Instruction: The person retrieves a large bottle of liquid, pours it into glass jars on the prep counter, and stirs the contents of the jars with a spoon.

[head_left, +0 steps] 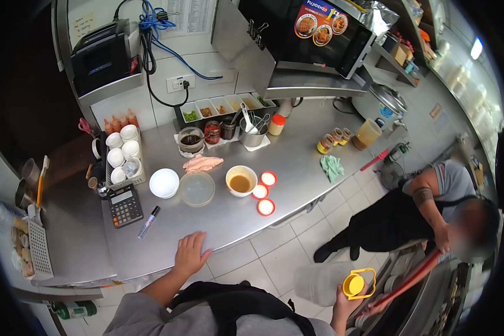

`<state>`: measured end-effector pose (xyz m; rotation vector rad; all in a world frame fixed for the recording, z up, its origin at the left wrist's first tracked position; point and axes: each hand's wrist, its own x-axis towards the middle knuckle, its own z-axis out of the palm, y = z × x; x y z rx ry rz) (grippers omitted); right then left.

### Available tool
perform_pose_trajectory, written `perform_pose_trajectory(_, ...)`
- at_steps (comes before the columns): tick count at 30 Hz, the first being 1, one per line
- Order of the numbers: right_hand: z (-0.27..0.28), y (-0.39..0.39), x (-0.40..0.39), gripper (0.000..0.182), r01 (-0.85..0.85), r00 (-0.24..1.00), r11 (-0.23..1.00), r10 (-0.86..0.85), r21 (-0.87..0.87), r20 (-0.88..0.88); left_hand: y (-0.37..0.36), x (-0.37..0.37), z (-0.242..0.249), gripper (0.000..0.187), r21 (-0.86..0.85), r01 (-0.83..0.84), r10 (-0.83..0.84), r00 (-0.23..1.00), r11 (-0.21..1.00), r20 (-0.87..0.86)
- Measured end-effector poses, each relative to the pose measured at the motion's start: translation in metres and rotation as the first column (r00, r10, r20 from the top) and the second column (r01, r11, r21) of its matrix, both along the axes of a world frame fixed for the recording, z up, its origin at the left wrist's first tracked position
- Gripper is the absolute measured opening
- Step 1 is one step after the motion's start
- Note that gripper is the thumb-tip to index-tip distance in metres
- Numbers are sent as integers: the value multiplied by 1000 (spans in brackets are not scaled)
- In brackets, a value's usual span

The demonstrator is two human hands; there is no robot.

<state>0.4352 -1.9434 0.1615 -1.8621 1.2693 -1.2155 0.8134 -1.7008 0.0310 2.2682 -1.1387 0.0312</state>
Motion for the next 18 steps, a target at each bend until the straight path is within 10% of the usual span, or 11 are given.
perform_pose_trajectory(11,54,-320,89,47,-12,937,985,71,-171,343,-8,-5,-12,71,-36,-175,177,981,984,78)
perform_pose_trajectory(18,51,-475,176,35,-135,970,941,190,-310,154,-26,-9,-18,64,-37,-427,428,896,904,115)
